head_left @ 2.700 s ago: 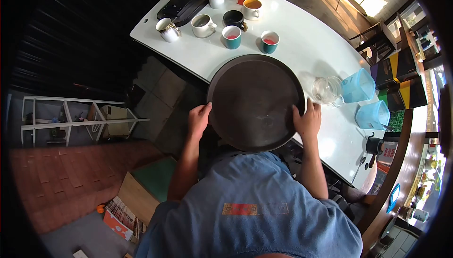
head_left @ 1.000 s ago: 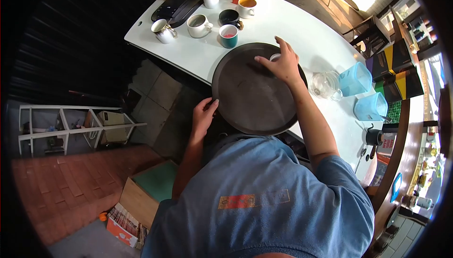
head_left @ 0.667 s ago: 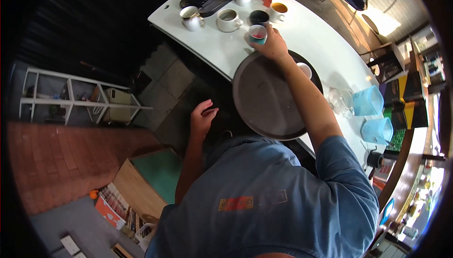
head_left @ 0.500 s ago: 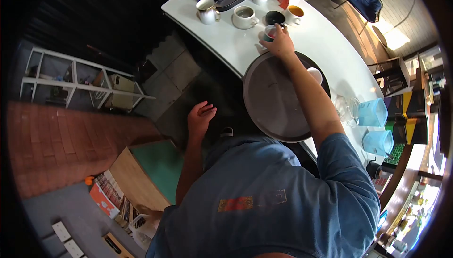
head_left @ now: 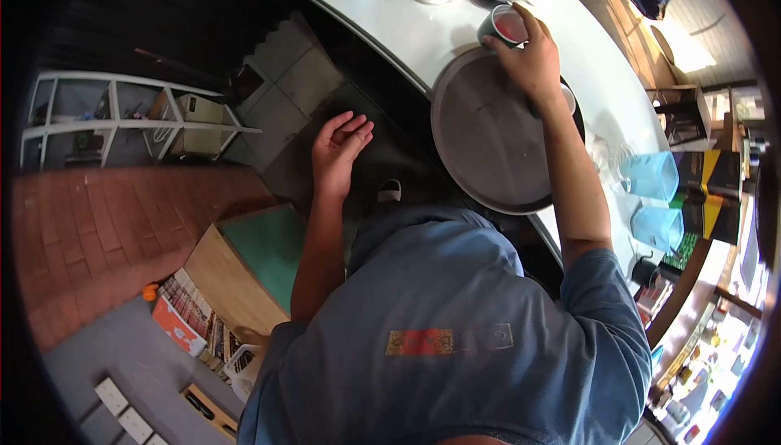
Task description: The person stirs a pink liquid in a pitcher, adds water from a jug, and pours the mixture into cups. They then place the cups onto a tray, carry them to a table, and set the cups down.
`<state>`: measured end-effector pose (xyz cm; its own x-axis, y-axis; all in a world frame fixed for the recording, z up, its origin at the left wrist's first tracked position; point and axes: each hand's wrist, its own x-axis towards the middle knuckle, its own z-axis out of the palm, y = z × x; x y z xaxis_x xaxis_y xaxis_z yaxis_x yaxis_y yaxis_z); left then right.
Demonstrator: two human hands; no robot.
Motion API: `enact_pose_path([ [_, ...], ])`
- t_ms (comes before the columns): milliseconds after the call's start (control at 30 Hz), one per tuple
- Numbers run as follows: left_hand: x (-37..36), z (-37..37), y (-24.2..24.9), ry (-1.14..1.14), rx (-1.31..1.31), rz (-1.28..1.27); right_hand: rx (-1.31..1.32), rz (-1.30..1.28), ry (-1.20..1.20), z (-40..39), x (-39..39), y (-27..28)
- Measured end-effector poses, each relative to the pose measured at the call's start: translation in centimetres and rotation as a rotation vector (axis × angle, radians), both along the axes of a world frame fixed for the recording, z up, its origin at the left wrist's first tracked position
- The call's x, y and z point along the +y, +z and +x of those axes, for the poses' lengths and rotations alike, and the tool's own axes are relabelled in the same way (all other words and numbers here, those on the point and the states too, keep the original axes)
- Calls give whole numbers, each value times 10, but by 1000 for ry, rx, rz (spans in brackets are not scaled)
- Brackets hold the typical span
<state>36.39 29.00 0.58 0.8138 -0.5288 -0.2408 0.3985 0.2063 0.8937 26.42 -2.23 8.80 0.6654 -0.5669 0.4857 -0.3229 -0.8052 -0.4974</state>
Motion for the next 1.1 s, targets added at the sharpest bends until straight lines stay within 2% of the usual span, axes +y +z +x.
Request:
enact_pose_path([
  [267, -33, 9, 8, -150, 27, -25, 37, 74, -107, -76, 59, -13],
  [300, -37, 10, 8, -165, 49, -28, 56, 146, -143, -81, 66, -13],
  [700, -69, 21, 14, -341, 93, -16, 37, 238, -350, -109, 93, -49],
  [900, -82, 20, 14, -366, 94, 8, 24, 285, -365, -111, 98, -52],
  [1100, -91, 15, 8, -339, 68, 21, -26, 270, -266, -116, 102, -61],
])
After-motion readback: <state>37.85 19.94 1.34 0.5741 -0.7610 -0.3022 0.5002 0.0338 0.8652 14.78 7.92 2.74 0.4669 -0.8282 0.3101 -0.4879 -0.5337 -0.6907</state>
